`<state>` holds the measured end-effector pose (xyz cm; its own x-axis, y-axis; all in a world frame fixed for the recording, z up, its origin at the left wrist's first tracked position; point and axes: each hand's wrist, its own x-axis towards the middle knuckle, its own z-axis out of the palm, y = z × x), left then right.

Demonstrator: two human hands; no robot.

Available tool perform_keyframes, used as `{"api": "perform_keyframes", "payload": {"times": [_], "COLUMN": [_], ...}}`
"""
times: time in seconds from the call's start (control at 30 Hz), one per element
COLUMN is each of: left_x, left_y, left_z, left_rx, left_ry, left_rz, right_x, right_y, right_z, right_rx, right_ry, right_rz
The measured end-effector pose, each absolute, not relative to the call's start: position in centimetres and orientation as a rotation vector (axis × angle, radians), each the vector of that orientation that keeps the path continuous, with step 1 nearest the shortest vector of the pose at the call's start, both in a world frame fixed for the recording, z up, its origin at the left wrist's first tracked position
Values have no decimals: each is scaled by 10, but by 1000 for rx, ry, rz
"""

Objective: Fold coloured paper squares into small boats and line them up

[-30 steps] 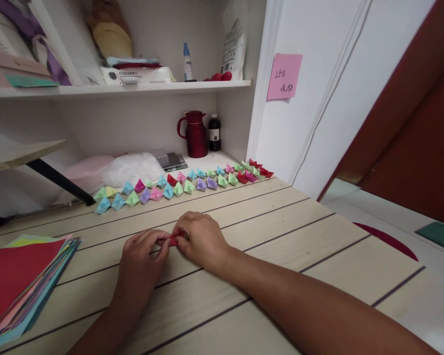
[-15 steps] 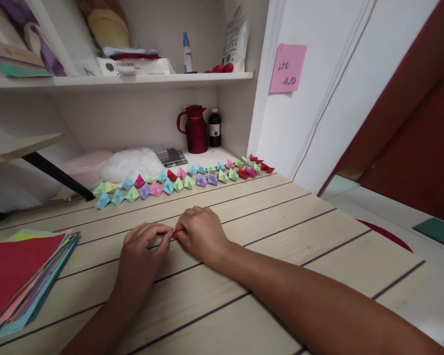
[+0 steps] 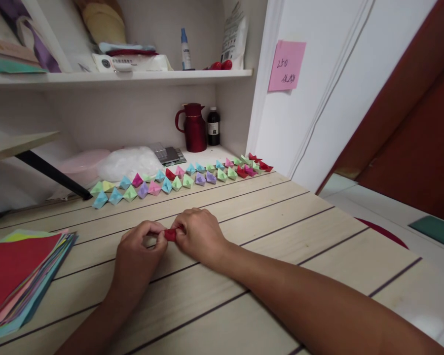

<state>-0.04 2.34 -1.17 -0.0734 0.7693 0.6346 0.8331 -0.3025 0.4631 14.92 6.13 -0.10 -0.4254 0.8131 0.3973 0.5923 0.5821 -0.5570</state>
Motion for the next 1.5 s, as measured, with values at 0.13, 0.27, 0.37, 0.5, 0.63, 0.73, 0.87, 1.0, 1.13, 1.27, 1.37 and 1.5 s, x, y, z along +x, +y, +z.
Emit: {"api": "perform_keyframes", "payload": {"times": [0.13,0.27,0.37,0.5,0.63,0.73,0.87,1.0,1.13,1.27,1.37,1.5], "left_x": [-1,-2,-3,-2,-1,-2,-2,-2,-2,-1,-1,-1], "left_y": [24,24,24,25,25,26,27,28,28,28,27,27], "left_z": [-12,-13,-12,-11,-10,-11,-11,-10,-10,-10,-10,-9], "left_rx": [-2046,-2031,-2033,-2045,-2067,-2069,-2078,-2089,-2094,-2091,-2064,-1957], "left_ry": [-1925,-2021,-2065,-2122,-2169,-2218,-2245,-2251,-2279,-2325,-2348,-2411], "left_rz": [-1393,-1425,-1452,-1512,-1525,-1480,-1436,-1450,-1475,-1478,-1487,-1472], "right_x": [152,155,156,157,157,157,156,155,154,153,152,152], "right_y": [63,67,68,70,73,75,76,78,80,81,81,79], "right_z": [1,1,0,-2,-5,-6,-7,-10,-12,-12,-10,-6], "right_rx": [-1203,-1257,-1214,-1133,-1048,-1019,-984,-957,-934,-923,-953,-1015], "right_ry": [-2121,-2100,-2125,-2155,-2187,-2216,-2253,-2262,-2255,-2240,-2242,-2259], "right_rz": [552,612,624,580,518,494,476,477,492,490,470,445]}}
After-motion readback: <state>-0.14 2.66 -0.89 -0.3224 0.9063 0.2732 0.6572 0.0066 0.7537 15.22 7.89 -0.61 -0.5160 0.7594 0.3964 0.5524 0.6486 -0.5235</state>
